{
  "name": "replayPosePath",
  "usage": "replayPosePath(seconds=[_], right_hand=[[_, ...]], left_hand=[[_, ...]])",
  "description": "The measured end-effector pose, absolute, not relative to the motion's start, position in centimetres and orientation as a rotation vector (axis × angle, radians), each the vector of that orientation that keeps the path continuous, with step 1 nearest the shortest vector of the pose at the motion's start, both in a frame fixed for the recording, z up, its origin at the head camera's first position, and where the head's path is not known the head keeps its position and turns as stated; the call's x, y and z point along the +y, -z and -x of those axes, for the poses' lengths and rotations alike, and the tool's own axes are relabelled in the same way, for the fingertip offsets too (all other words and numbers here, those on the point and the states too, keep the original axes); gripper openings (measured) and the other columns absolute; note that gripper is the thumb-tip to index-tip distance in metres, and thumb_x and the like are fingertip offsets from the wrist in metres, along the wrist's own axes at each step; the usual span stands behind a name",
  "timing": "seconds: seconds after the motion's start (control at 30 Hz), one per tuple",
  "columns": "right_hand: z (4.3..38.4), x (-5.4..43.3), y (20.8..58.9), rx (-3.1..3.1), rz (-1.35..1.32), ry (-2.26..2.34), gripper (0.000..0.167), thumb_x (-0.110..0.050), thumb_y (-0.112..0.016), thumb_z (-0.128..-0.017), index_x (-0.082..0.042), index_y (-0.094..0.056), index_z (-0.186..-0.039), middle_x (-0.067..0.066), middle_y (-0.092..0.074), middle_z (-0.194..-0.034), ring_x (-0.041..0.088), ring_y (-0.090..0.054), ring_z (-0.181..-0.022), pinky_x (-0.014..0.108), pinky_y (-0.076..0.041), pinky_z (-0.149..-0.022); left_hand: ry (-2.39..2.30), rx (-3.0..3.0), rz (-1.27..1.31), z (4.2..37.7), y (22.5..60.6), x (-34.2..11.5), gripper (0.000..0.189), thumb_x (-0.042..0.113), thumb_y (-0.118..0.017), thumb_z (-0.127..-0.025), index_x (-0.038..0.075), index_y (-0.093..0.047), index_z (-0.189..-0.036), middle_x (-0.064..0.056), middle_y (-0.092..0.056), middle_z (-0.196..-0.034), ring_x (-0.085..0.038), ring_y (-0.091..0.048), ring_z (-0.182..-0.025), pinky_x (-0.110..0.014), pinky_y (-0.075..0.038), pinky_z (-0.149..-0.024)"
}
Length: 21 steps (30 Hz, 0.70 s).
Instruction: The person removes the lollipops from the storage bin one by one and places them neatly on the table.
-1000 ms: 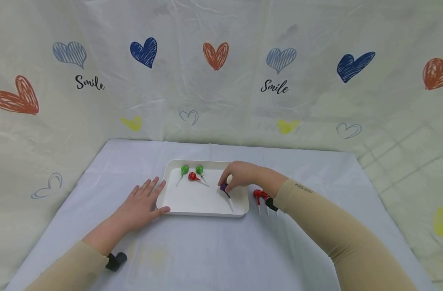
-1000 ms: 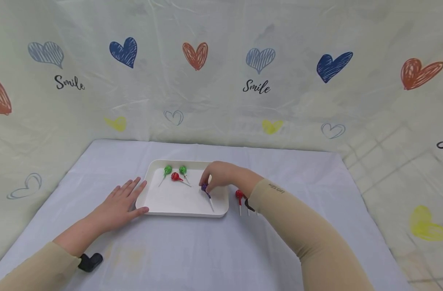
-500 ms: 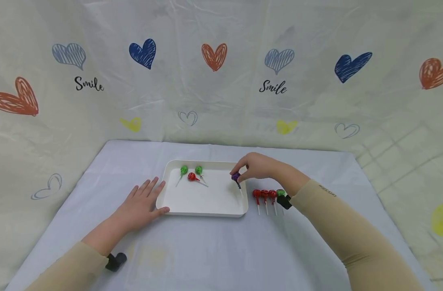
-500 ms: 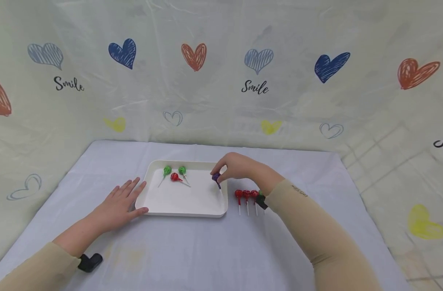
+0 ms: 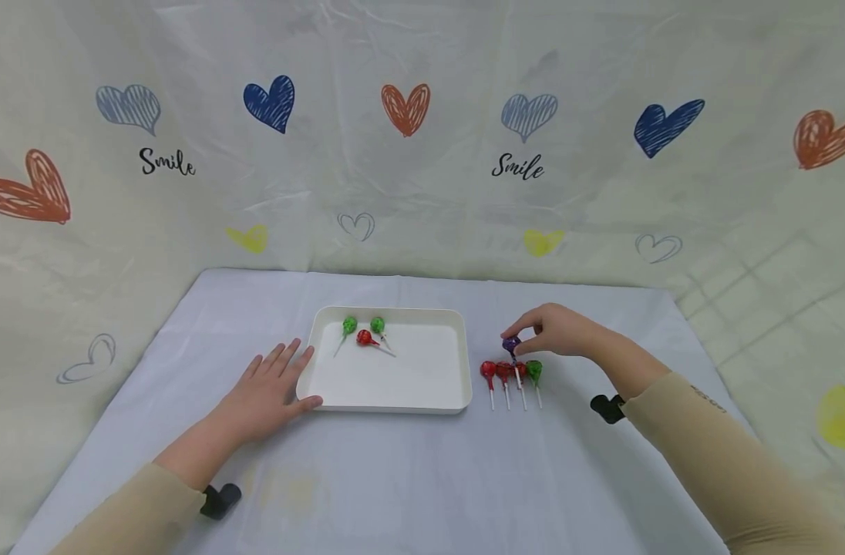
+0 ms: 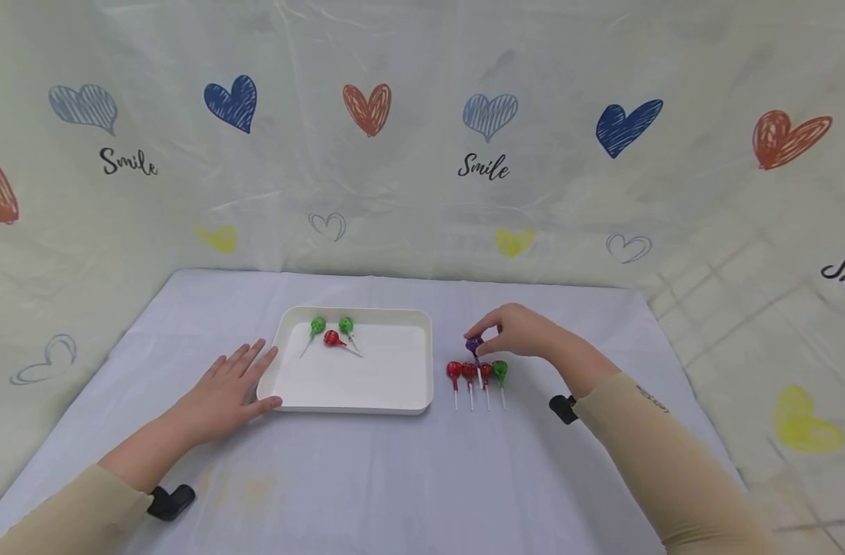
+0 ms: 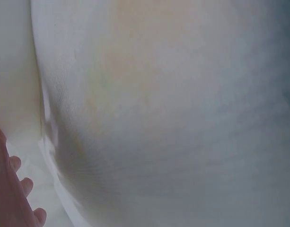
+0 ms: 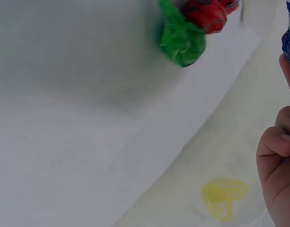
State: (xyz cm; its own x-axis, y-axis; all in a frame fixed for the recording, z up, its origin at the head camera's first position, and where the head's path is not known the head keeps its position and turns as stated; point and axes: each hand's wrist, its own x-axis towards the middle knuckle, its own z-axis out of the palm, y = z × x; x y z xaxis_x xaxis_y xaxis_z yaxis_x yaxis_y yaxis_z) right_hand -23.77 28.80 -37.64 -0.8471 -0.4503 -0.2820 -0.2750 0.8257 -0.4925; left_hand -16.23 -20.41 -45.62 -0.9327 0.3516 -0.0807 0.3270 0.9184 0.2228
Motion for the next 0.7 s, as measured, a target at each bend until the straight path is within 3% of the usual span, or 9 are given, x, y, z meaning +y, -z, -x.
replayPosePath(seconds=[0.27, 0.6, 0.7], right_hand=[[22.3, 33.6, 38.0, 2.657, 0.451, 0.644, 0.036, -0.029, -0.077, -0.087, -0.014, -0.074, -0.120, 0.003, -0.070, -0.116, 0.019, -0.054, -0.088, 0.033, -0.047, -0.071], [22.5, 34.8, 39.3, 2.624, 0.370, 0.618, 0.033, -0.025, -0.078, -0.086, -0.015, -0.075, -0.118, 0.007, -0.070, -0.119, 0.023, -0.056, -0.099, 0.033, -0.048, -0.076], [22.7, 35.0, 39.9, 2.626, 0.371, 0.591, 0.031, -0.023, -0.078, -0.086, -0.016, -0.076, -0.116, 0.008, -0.070, -0.118, 0.028, -0.058, -0.104, 0.038, -0.052, -0.081]], left_hand=[[-0.305, 2.957, -0.522, 16.1, 45.4, -20.4, 0.095, 0.064, -0.057, -0.090, 0.011, -0.019, -0.159, -0.018, -0.013, -0.164, -0.042, -0.011, -0.149, -0.064, -0.008, -0.117], [-0.293, 2.959, -0.515, 16.2, 45.6, -20.4, 0.096, 0.066, -0.056, -0.090, 0.012, -0.018, -0.160, -0.017, -0.012, -0.165, -0.041, -0.010, -0.149, -0.064, -0.007, -0.117], [-0.292, 2.958, -0.511, 16.1, 45.6, -20.4, 0.095, 0.066, -0.056, -0.090, 0.013, -0.018, -0.160, -0.017, -0.012, -0.165, -0.041, -0.010, -0.149, -0.063, -0.007, -0.117]])
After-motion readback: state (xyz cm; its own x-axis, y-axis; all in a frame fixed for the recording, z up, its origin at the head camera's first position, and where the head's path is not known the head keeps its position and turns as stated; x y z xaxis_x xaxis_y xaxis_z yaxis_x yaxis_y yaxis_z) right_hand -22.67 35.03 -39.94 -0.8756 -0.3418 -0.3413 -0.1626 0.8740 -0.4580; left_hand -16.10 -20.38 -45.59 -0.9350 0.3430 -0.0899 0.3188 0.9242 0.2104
